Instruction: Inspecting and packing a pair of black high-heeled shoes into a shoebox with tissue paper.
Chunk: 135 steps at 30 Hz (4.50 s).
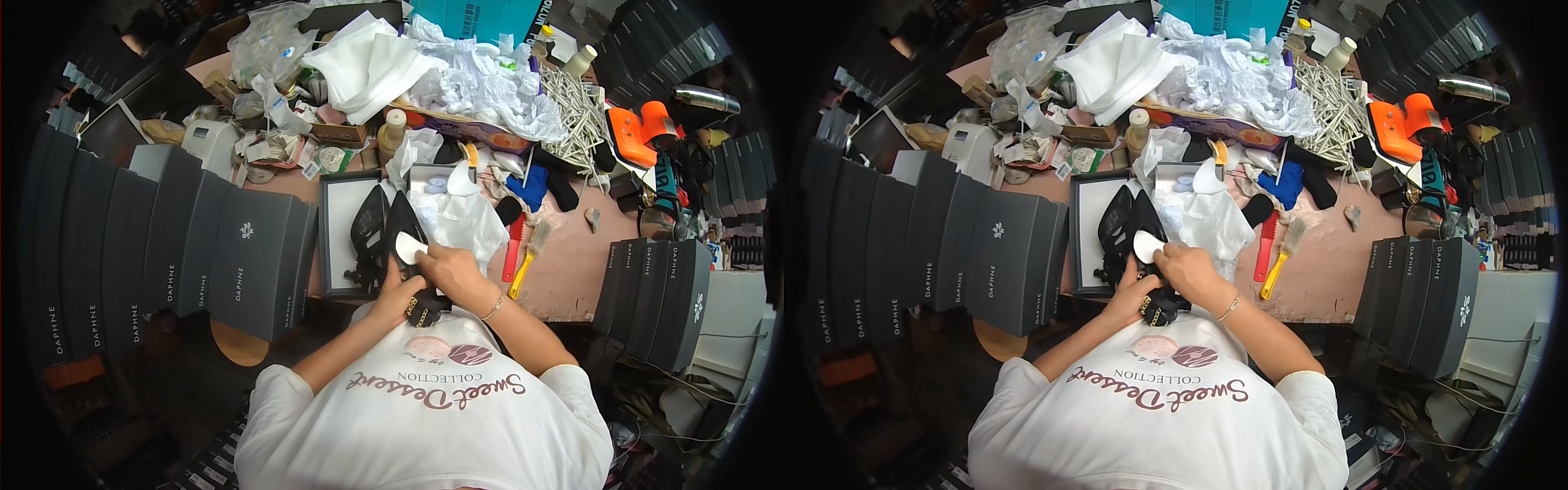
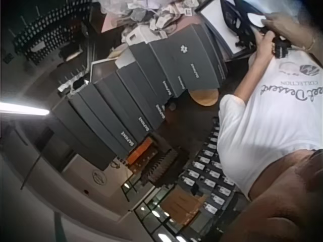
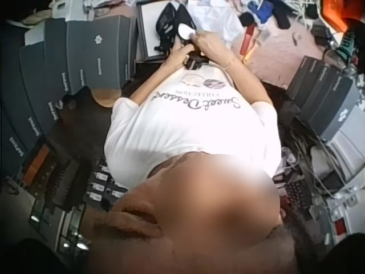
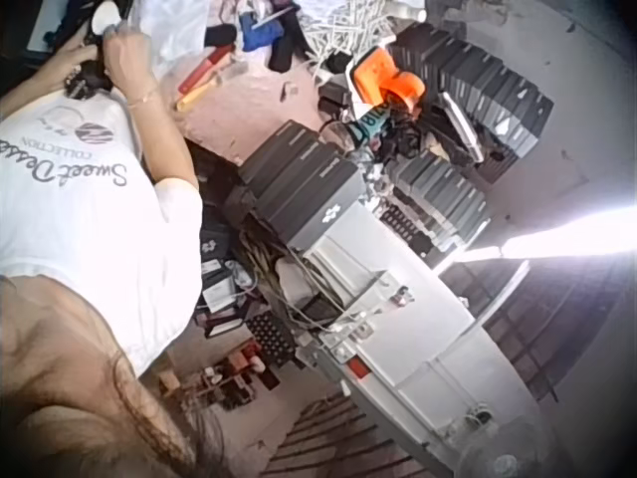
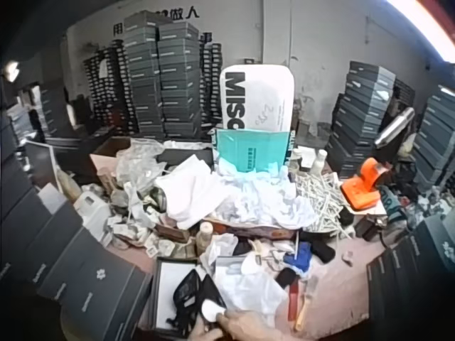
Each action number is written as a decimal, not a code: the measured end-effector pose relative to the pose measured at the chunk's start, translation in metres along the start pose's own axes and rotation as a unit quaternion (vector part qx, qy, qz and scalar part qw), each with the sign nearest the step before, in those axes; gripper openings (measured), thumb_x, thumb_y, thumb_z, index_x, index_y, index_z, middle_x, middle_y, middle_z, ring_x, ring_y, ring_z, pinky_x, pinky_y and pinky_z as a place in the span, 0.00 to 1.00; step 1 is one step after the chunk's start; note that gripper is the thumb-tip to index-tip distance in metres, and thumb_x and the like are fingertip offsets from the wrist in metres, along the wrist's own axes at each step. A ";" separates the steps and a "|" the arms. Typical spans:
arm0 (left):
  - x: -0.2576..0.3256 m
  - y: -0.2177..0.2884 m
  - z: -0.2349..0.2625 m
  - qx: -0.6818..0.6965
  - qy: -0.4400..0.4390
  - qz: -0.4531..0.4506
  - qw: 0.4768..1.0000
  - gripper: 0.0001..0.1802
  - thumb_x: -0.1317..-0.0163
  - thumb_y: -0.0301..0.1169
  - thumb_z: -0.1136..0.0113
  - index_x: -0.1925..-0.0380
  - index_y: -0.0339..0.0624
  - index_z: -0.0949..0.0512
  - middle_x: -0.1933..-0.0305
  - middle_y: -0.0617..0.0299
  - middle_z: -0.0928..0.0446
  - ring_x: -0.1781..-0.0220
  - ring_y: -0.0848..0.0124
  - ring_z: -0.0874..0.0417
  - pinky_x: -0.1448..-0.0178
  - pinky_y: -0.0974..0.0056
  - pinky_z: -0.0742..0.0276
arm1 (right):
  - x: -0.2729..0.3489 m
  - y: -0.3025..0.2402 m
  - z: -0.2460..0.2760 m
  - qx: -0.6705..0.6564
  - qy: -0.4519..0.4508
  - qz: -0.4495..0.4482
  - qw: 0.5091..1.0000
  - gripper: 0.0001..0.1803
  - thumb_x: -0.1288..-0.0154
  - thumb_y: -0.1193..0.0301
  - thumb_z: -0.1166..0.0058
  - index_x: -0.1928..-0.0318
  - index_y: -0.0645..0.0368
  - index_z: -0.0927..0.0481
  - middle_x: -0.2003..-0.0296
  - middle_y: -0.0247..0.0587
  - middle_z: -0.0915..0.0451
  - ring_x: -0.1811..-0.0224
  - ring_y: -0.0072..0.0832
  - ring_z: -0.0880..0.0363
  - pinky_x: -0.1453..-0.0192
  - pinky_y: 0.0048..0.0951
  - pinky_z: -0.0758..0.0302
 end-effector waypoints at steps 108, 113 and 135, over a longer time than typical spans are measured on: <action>0.038 0.030 0.035 0.096 0.092 0.164 0.978 0.24 0.34 0.39 0.51 0.44 0.34 0.34 0.49 0.40 0.25 0.52 0.52 0.19 0.46 0.52 0.21 | -0.057 0.324 -0.062 0.202 -0.074 -0.160 0.963 0.20 0.47 0.72 0.45 0.52 0.57 0.28 0.58 0.50 0.24 0.65 0.46 0.19 0.67 0.43 0.23; 0.053 0.022 0.024 0.041 0.084 0.074 0.993 0.25 0.37 0.30 0.49 0.41 0.34 0.37 0.49 0.43 0.25 0.48 0.58 0.21 0.45 0.57 0.21 | -0.025 0.294 0.018 0.085 0.024 -0.238 0.967 0.28 0.44 0.72 0.46 0.41 0.59 0.31 0.68 0.47 0.20 0.74 0.40 0.20 0.71 0.38 0.24; 0.007 0.006 -0.020 0.038 -0.025 0.034 0.998 0.29 0.39 0.19 0.55 0.38 0.43 0.48 0.47 0.48 0.29 0.51 0.55 0.20 0.47 0.55 0.20 | -0.034 0.017 0.038 -0.009 0.021 -0.016 1.000 0.15 0.52 0.74 0.41 0.60 0.54 0.24 0.64 0.35 0.27 0.58 0.35 0.26 0.55 0.33 0.34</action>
Point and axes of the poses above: each hand's wrist, its own x-axis away from the middle knuckle, its own z-axis out of the back of the hand, y = z × x, the point moved 10 cm from there along -x, towards the middle knuckle
